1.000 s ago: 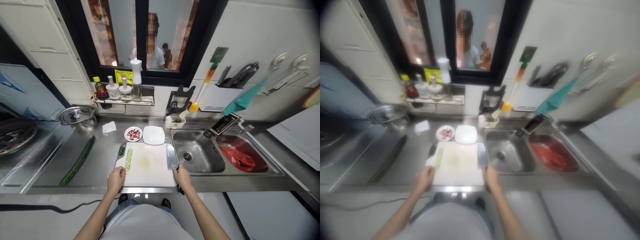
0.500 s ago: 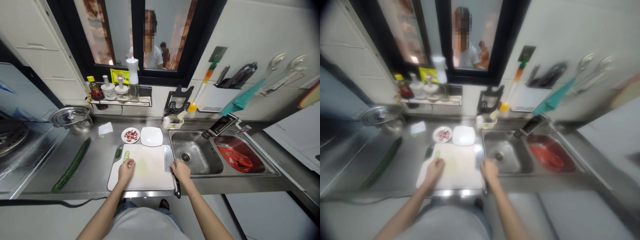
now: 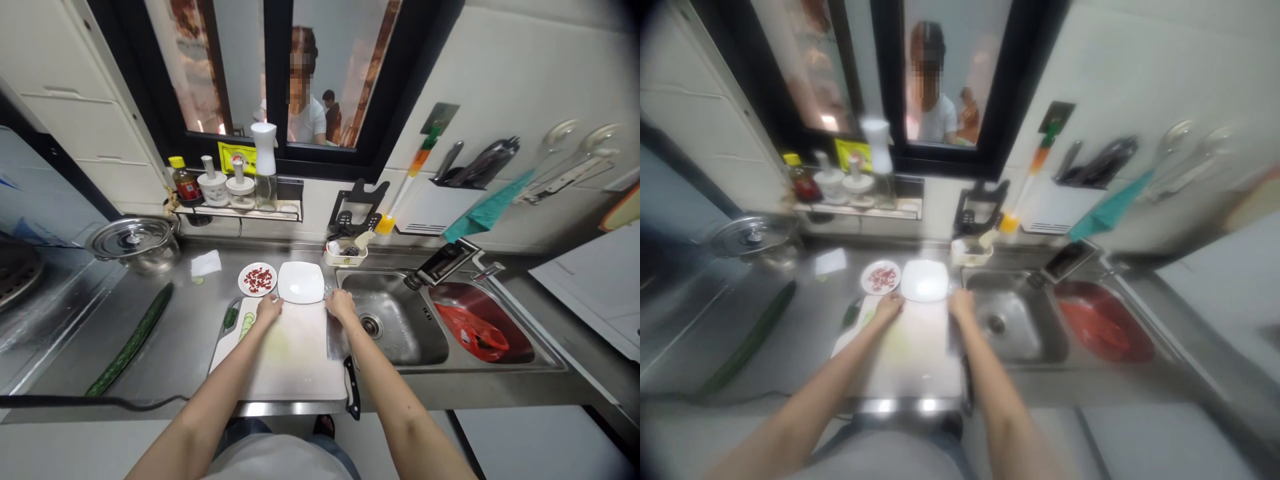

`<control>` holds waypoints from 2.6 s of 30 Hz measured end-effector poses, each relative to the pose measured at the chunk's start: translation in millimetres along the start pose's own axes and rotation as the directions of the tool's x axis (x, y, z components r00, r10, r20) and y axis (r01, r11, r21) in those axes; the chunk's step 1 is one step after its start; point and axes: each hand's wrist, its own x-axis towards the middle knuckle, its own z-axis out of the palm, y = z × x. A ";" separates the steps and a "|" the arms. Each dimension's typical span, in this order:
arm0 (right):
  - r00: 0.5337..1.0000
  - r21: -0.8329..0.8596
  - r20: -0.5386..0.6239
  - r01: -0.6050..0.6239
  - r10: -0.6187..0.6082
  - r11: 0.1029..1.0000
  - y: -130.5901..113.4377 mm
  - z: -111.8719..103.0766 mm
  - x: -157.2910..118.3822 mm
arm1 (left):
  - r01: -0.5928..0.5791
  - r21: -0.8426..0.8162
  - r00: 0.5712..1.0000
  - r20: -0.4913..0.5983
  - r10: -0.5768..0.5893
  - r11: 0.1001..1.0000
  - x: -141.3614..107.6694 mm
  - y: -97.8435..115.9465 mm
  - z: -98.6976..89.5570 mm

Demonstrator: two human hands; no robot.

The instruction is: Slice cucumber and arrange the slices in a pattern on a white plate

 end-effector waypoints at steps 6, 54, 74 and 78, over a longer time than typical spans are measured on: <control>1.000 -0.001 0.000 -0.029 0.029 1.000 -10.2 13.5 19.9 | 0.003 0.030 1.000 -0.006 -0.003 1.000 15.9 3.4 6.3; 0.988 0.544 -0.153 0.105 -0.025 0.832 6.5 76.8 -143.8 | -0.062 -0.280 0.998 -0.007 0.062 0.958 -139.6 -85.6 -34.3; 0.995 0.188 -0.060 0.088 -0.078 0.978 2.3 84.7 -152.2 | -0.081 -0.092 0.997 -0.018 0.080 0.992 -130.1 -112.7 -17.2; 0.996 0.130 -0.040 0.085 -0.080 0.988 0.3 81.0 -152.4 | -0.076 -0.077 0.997 -0.011 0.075 0.994 -128.3 -115.0 -16.3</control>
